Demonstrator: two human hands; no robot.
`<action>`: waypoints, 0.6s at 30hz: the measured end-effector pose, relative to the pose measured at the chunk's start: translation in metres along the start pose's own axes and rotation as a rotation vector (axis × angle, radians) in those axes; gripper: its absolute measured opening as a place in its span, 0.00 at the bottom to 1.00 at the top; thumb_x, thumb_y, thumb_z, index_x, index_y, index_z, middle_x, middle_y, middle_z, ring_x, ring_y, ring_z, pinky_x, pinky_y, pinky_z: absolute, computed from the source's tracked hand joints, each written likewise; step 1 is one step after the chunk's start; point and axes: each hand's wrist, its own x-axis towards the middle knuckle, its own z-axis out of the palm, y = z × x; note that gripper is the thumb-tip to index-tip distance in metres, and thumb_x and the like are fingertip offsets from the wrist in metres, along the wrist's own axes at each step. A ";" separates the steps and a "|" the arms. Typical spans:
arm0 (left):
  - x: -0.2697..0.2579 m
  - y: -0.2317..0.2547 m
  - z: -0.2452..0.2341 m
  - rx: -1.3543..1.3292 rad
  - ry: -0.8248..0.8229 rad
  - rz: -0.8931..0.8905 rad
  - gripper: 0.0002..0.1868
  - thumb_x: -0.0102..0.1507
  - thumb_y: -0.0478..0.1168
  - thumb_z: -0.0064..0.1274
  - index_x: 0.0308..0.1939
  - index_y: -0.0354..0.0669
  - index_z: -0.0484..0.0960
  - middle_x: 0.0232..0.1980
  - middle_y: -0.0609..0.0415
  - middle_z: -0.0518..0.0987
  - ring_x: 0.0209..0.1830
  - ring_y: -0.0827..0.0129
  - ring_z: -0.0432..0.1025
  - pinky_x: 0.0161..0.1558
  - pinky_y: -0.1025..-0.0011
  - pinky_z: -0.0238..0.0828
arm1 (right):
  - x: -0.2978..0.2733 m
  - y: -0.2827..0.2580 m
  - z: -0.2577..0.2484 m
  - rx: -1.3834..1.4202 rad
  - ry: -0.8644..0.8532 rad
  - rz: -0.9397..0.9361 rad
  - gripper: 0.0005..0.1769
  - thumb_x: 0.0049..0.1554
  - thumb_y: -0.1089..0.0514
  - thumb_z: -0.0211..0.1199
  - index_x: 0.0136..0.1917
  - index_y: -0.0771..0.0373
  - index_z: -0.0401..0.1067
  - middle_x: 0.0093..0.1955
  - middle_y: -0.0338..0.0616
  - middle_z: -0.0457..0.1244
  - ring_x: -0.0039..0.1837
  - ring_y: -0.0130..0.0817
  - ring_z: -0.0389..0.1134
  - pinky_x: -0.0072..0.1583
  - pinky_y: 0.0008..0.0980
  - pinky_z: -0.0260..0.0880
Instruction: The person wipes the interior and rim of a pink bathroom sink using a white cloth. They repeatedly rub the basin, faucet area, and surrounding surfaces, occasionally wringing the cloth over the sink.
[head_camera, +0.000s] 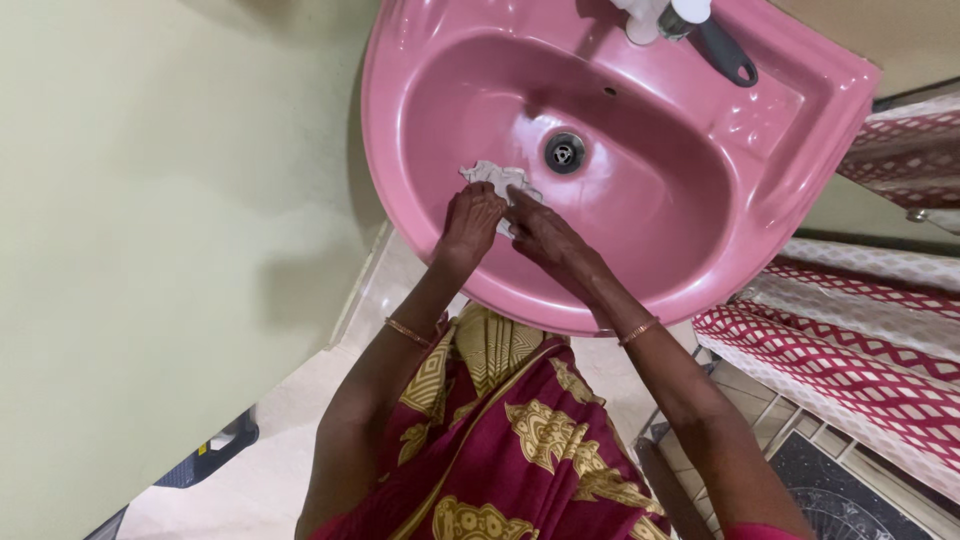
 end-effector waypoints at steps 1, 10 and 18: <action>-0.004 0.000 -0.006 -0.038 -0.071 -0.012 0.16 0.73 0.35 0.46 0.63 0.34 0.79 0.68 0.38 0.75 0.67 0.53 0.69 0.62 0.60 0.68 | -0.007 0.000 0.000 0.032 0.085 -0.007 0.37 0.61 0.67 0.61 0.81 0.56 0.56 0.87 0.52 0.44 0.84 0.49 0.53 0.79 0.42 0.55; 0.023 0.001 0.007 0.126 0.045 -0.095 0.35 0.71 0.45 0.39 0.81 0.40 0.51 0.85 0.47 0.45 0.85 0.56 0.41 0.81 0.48 0.35 | 0.047 0.046 0.057 -0.322 0.160 -0.090 0.34 0.66 0.64 0.52 0.81 0.68 0.45 0.84 0.66 0.39 0.85 0.57 0.37 0.81 0.50 0.43; 0.106 -0.037 0.013 0.175 0.201 -0.129 0.38 0.69 0.45 0.38 0.82 0.42 0.48 0.85 0.47 0.44 0.85 0.55 0.39 0.80 0.53 0.27 | 0.118 0.053 0.040 -0.195 0.381 -0.087 0.38 0.64 0.64 0.51 0.83 0.71 0.42 0.85 0.68 0.38 0.86 0.58 0.36 0.83 0.49 0.39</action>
